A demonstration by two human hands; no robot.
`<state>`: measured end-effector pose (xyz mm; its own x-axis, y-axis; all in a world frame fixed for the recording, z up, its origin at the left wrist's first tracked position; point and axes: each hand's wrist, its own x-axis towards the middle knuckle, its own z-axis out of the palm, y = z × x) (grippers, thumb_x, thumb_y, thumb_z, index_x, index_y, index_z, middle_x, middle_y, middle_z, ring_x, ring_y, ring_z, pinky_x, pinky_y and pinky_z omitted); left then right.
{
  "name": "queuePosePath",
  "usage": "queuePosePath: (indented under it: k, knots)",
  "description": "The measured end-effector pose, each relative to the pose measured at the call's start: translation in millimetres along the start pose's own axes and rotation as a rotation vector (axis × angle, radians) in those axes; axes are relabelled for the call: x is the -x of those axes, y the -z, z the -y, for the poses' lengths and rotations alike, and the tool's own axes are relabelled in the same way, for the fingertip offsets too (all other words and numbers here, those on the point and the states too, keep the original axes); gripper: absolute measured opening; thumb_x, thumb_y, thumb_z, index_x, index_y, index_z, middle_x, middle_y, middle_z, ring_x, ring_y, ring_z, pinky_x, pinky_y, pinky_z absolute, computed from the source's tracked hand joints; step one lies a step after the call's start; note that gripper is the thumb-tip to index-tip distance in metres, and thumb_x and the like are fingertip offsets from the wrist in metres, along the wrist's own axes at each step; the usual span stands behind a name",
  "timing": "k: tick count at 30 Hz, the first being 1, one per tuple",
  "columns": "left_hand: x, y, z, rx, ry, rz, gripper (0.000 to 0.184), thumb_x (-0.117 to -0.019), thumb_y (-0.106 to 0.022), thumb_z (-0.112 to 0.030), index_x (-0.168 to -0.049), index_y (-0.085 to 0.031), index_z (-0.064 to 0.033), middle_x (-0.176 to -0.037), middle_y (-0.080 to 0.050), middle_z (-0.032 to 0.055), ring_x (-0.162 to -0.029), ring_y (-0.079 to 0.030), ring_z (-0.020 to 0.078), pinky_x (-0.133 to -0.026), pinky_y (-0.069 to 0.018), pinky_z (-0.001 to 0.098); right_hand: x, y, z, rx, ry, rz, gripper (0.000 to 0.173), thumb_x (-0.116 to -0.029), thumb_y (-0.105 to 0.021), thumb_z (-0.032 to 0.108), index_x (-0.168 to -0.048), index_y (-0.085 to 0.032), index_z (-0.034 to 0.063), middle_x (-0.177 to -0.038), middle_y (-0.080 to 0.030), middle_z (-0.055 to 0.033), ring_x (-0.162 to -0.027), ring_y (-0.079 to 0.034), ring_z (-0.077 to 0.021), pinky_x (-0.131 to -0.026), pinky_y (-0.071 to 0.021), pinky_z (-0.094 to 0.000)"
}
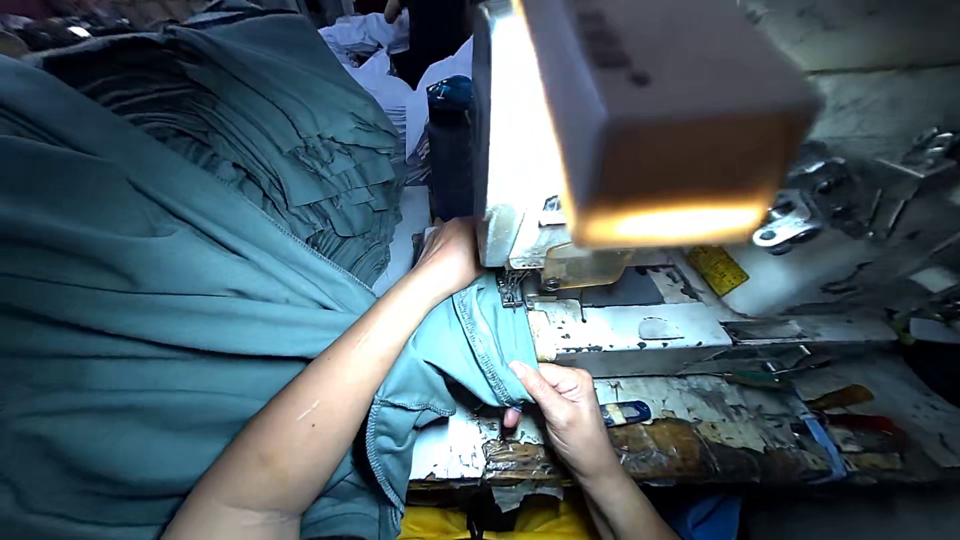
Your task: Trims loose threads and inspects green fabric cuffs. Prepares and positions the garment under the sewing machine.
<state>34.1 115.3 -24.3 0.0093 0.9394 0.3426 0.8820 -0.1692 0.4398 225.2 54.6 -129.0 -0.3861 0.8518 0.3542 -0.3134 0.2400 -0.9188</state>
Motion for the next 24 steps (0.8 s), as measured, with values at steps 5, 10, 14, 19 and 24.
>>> queuePosePath:
  k: [5,10,14,19,24]
  knots:
    - [-4,-4,7,0.014,-0.056,-0.024,0.029,-0.0916,-0.072,-0.019,-0.111,-0.07,0.0033,-0.107,-0.072,0.0243,-0.108,-0.068,0.0405,-0.093,-0.0493,0.063,-1,-1,-2,0.003,0.01,-0.018,0.036,-0.099,-0.053,0.005,-0.066,-0.067,0.0101,-0.06,-0.068,0.0044,-0.051,-0.064,-0.0018,-0.051,-0.0553,-0.0173]
    - [9,15,-10,-0.044,0.074,0.131,0.03,-0.0949,-0.07,-0.022,-0.113,-0.069,0.0014,-0.113,-0.07,0.0236,-0.113,-0.066,0.0405,-0.095,-0.0486,0.0625,4,0,4,0.033,-0.039,-0.021,0.031,-0.0992,-0.054,0.006,-0.073,-0.07,0.0082,-0.065,-0.07,0.0037,-0.055,-0.068,-0.0046,-0.052,-0.0598,-0.0217]
    - [64,19,-23,-0.07,0.074,0.112,0.038,-0.0984,-0.068,-0.034,-0.117,-0.071,-0.0016,-0.114,-0.068,0.0189,-0.114,-0.064,0.0368,-0.095,-0.0505,0.058,12,2,-1,0.137,-0.024,-0.045,0.032,-0.0978,-0.057,0.013,-0.068,-0.068,0.0119,-0.062,-0.066,0.0066,-0.056,-0.064,0.0003,-0.053,-0.0553,-0.018]
    - [77,-10,-19,-0.111,-0.043,-0.19,0.024,-0.0973,-0.063,-0.023,-0.096,-0.074,-0.0014,-0.093,-0.071,0.0159,-0.096,-0.07,0.0353,-0.082,-0.054,0.0525,14,3,-1,0.173,0.018,-0.071,0.032,-0.0966,-0.059,0.014,-0.066,-0.069,0.0137,-0.061,-0.064,0.0088,-0.057,-0.06,0.0041,-0.055,-0.0499,-0.0144]
    - [77,-10,-18,-0.115,-0.039,-0.201,0.023,-0.095,-0.066,-0.024,-0.093,-0.075,-0.002,-0.089,-0.072,0.0139,-0.091,-0.071,0.0321,-0.079,-0.0544,0.05,15,2,-3,0.16,0.02,-0.09,0.031,-0.0966,-0.059,0.015,-0.067,-0.069,0.0141,-0.062,-0.065,0.0086,-0.058,-0.061,0.0036,-0.055,-0.0513,-0.0152]
